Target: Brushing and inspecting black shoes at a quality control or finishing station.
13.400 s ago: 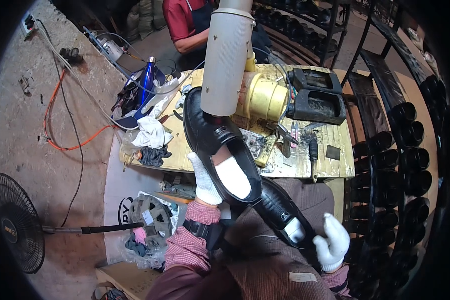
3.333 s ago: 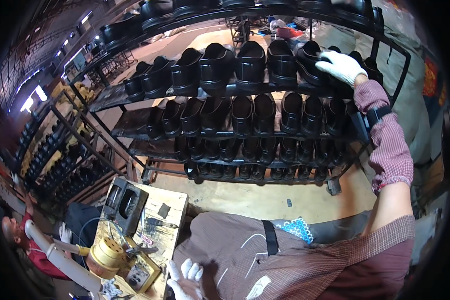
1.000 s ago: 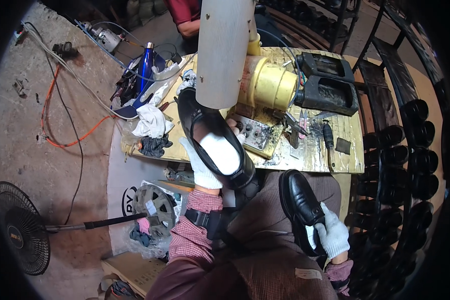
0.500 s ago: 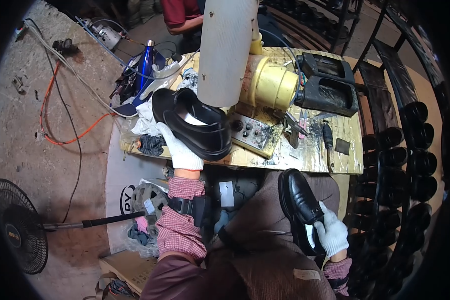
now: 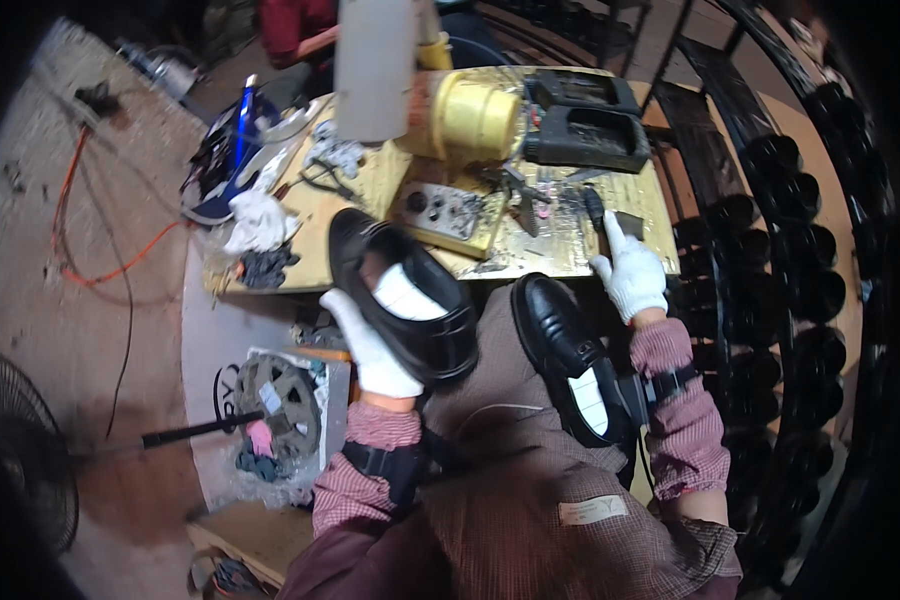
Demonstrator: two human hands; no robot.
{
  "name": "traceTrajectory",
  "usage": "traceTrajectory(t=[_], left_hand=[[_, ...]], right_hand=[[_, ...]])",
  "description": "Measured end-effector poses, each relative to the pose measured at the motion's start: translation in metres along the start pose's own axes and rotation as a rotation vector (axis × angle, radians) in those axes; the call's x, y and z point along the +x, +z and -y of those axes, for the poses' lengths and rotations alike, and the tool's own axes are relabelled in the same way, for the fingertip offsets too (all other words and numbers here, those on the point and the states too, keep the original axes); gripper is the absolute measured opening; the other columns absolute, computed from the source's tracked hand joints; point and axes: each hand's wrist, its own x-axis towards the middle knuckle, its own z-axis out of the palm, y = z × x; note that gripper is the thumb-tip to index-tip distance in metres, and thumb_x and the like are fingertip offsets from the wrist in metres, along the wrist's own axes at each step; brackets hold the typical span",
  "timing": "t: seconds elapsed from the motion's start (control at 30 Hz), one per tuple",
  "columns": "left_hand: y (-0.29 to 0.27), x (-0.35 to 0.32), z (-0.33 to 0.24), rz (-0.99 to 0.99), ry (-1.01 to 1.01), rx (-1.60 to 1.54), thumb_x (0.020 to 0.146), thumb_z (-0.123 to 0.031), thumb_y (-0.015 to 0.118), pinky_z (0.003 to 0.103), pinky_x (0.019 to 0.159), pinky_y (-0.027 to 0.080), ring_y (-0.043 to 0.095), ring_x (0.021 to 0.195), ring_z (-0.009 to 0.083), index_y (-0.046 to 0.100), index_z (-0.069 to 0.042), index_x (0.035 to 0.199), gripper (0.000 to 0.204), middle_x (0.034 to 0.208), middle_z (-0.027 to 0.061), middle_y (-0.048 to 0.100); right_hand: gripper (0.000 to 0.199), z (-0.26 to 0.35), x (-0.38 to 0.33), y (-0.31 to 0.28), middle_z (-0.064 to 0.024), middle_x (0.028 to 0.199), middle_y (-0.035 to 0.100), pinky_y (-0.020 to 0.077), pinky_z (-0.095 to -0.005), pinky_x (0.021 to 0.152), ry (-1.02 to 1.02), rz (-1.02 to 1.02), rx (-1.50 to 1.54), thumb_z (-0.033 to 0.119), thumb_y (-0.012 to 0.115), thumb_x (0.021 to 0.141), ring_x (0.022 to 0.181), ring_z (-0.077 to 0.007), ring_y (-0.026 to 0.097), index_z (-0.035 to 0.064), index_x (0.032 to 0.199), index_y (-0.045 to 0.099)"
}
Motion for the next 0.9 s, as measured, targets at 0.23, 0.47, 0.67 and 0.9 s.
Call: traceTrajectory(t=[0.23,0.47,0.67,0.9], left_hand=[[0.012,-0.021,-0.019,0.104,-0.048,-0.138,0.098,-0.077,0.040,0.049,0.118,0.040,0.054,0.134,0.0312,0.044,-0.014,0.154,0.085,0.151,0.0102,0.054],[0.001,-0.021,-0.008,0.272,-0.141,-0.355,0.099,-0.079,0.030,0.052,0.111,0.047,0.056,0.130,0.0363,0.043,-0.018,0.153,0.082,0.146,0.0168,0.054],[-0.008,-0.013,-0.003,0.379,-0.223,-0.429,0.095,-0.083,0.033,0.056,0.118,0.038,0.050,0.137,0.0387,0.038,-0.017,0.157,0.091,0.152,0.0150,0.049],[-0.005,-0.004,-0.033,0.151,0.084,-0.173,0.106,-0.066,0.028,0.044,0.103,0.055,0.061,0.123,0.0279,0.047,-0.016,0.147,0.068,0.137,0.0104,0.058]], right_hand=[[0.057,0.035,-0.034,-0.039,-0.0273,0.118,0.069,0.0550,-0.0395,0.085,-0.107,-0.175,0.788,0.012,0.062,0.095,0.100,-0.0388,0.070,0.0061,0.150,0.051],[0.046,0.110,-0.154,-0.097,-0.0014,0.059,0.051,0.0430,-0.0369,0.044,-0.778,-0.288,0.074,0.006,0.074,0.076,0.047,-0.0202,0.056,0.0064,0.121,0.073],[0.053,0.120,-0.131,-0.107,-0.0027,0.062,0.053,0.0427,-0.0357,0.045,-0.705,-0.426,0.082,0.004,0.072,0.074,0.045,-0.0204,0.053,0.0110,0.127,0.073],[0.048,0.097,-0.141,-0.099,-0.0040,0.058,0.051,0.0469,-0.0372,0.045,-0.805,-0.131,0.143,0.004,0.070,0.079,0.045,-0.0234,0.057,0.0068,0.127,0.071]])
